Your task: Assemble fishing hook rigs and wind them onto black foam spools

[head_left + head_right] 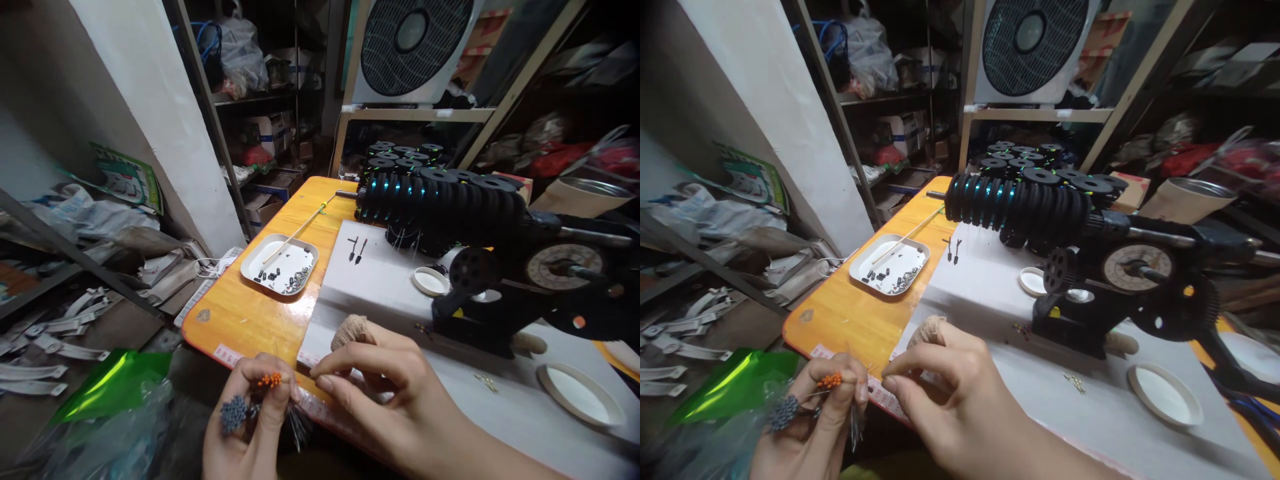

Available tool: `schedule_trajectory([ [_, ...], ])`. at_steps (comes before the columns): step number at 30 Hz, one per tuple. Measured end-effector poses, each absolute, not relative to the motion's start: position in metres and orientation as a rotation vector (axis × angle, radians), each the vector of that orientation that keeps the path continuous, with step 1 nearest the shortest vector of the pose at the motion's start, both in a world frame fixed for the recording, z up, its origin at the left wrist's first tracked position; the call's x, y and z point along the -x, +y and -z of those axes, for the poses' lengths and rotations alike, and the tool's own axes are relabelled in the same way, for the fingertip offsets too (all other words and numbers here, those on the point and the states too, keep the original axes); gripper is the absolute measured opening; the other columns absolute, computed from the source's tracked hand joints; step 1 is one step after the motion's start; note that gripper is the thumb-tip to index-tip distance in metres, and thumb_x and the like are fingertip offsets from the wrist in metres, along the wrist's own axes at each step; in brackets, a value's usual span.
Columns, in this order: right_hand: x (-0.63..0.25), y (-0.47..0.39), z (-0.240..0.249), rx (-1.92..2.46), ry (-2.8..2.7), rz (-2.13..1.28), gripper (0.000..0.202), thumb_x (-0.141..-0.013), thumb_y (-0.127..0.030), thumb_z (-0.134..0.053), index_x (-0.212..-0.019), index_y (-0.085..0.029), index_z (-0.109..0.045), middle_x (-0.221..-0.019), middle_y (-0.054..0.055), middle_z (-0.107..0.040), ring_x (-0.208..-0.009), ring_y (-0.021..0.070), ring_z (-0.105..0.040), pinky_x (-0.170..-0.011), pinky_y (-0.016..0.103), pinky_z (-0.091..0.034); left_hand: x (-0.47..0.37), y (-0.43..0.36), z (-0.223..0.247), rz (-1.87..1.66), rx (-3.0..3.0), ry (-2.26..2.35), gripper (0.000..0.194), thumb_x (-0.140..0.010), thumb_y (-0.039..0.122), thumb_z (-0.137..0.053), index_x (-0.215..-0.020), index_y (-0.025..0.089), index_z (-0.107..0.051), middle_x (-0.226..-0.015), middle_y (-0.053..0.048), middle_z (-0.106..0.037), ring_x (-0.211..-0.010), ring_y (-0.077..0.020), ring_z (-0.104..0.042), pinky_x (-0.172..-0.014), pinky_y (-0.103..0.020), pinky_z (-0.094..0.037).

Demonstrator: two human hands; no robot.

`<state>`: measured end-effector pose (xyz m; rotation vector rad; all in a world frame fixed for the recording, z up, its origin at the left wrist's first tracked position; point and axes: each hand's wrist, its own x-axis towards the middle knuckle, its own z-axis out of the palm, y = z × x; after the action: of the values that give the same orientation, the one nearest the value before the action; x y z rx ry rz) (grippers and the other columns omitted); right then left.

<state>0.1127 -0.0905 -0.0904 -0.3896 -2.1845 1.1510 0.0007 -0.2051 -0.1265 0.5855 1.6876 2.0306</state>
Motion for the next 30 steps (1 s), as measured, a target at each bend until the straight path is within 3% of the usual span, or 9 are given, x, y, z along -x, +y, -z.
schedule_trajectory([
  [7, -0.113, -0.092, 0.097, 0.384, -2.076, -1.227, 0.009, -0.086, -0.018, -0.075, -0.087, -0.015, -0.083, -0.068, 0.004, -0.062, -0.057, 0.0094, -0.055, -0.048, 0.019, -0.042, -0.009, -0.200, 0.127, -2.003, -0.477, 1.570, 0.036, -0.071, 0.050, -0.085, -0.066, 0.022, -0.064, -0.067, 0.002, -0.063, -0.063, -0.0130, -0.056, -0.062, -0.019, -0.048],
  [13, -0.113, -0.098, 0.088, 0.388, -2.087, -1.083, 0.013, -0.077, -0.005, -0.065, -0.072, -0.014, -0.075, -0.069, 0.004, -0.062, -0.062, 0.0114, -0.058, -0.049, 0.019, -0.044, -0.010, -0.199, 0.126, -2.111, -0.633, 1.625, 0.030, -0.084, 0.044, -0.075, -0.070, 0.023, -0.061, -0.064, 0.003, -0.060, -0.061, -0.0134, -0.054, -0.060, -0.020, -0.046],
  [15, -0.113, -0.096, 0.086, 0.441, -2.079, -1.098, 0.013, -0.079, -0.007, -0.064, -0.073, -0.015, -0.073, -0.071, 0.004, -0.061, -0.063, 0.0116, -0.058, -0.048, 0.018, -0.043, 0.002, -0.201, 0.127, -2.150, -0.679, 1.750, 0.026, -0.087, 0.043, -0.072, -0.074, 0.025, -0.060, -0.068, 0.003, -0.063, -0.066, -0.0141, -0.059, -0.063, -0.020, -0.048],
  [18, -0.114, -0.090, 0.084, 0.512, -2.102, -1.142, 0.013, -0.082, -0.011, -0.061, -0.073, -0.017, -0.068, -0.070, 0.001, -0.057, -0.061, 0.0104, -0.052, -0.047, 0.018, -0.039, 0.037, -0.205, 0.130, -2.182, -0.788, 2.043, 0.015, -0.090, 0.037, -0.070, -0.082, 0.027, -0.061, -0.079, 0.003, -0.067, -0.078, -0.0162, -0.063, -0.079, -0.023, -0.049],
  [20, -0.115, -0.087, 0.083, 0.504, -2.126, -1.201, 0.014, -0.083, -0.011, -0.059, -0.072, -0.018, -0.063, -0.070, 0.000, -0.057, -0.060, 0.0094, -0.050, -0.049, 0.019, -0.038, 0.065, -0.207, 0.133, -1.957, -1.050, 2.286, 0.008, -0.090, 0.032, -0.068, -0.087, 0.027, -0.063, -0.083, 0.001, -0.069, -0.084, -0.0201, -0.065, -0.085, -0.028, -0.047],
  [22, -0.114, -0.085, 0.081, 0.493, -2.135, -1.262, 0.014, -0.083, -0.010, -0.057, -0.072, -0.018, -0.061, -0.071, -0.001, -0.058, -0.061, 0.0087, -0.049, -0.051, 0.019, -0.037, 0.091, -0.206, 0.136, -1.518, -1.401, 2.418, 0.005, -0.090, 0.032, -0.065, -0.090, 0.027, -0.066, -0.090, -0.003, -0.072, -0.085, -0.0246, -0.066, -0.078, -0.032, -0.046],
  [24, -0.114, -0.084, 0.080, 0.524, -2.141, -1.294, 0.013, -0.082, -0.010, -0.058, -0.073, -0.018, -0.063, -0.070, -0.002, -0.056, -0.060, 0.0085, -0.048, -0.051, 0.019, -0.035, 0.110, -0.204, 0.138, -1.160, -1.624, 2.450, 0.014, -0.093, 0.035, -0.059, -0.098, 0.027, -0.069, -0.106, -0.008, -0.071, -0.081, -0.0260, -0.066, -0.074, -0.035, -0.046],
  [27, -0.113, -0.083, 0.081, 0.578, -2.157, -1.302, 0.013, -0.083, -0.015, -0.064, -0.072, -0.018, -0.071, -0.066, -0.003, -0.052, -0.059, 0.0092, -0.045, -0.051, 0.021, -0.033, 0.121, -0.200, 0.136, -0.989, -1.625, 2.478, 0.037, -0.093, 0.046, -0.057, -0.124, 0.028, -0.064, -0.133, -0.013, -0.057, -0.071, -0.0222, -0.061, -0.070, -0.037, -0.047],
  [30, -0.113, -0.082, 0.085, 0.594, -2.149, -1.315, 0.015, -0.086, -0.024, -0.069, -0.074, -0.019, -0.076, -0.063, -0.003, -0.051, -0.059, 0.0099, -0.044, -0.052, 0.023, -0.032, 0.114, -0.201, 0.126, -1.203, -1.507, 2.524, 0.045, -0.092, 0.048, -0.059, -0.129, 0.023, -0.056, -0.137, -0.014, -0.047, -0.100, -0.0292, -0.061, -0.083, -0.040, -0.047],
])
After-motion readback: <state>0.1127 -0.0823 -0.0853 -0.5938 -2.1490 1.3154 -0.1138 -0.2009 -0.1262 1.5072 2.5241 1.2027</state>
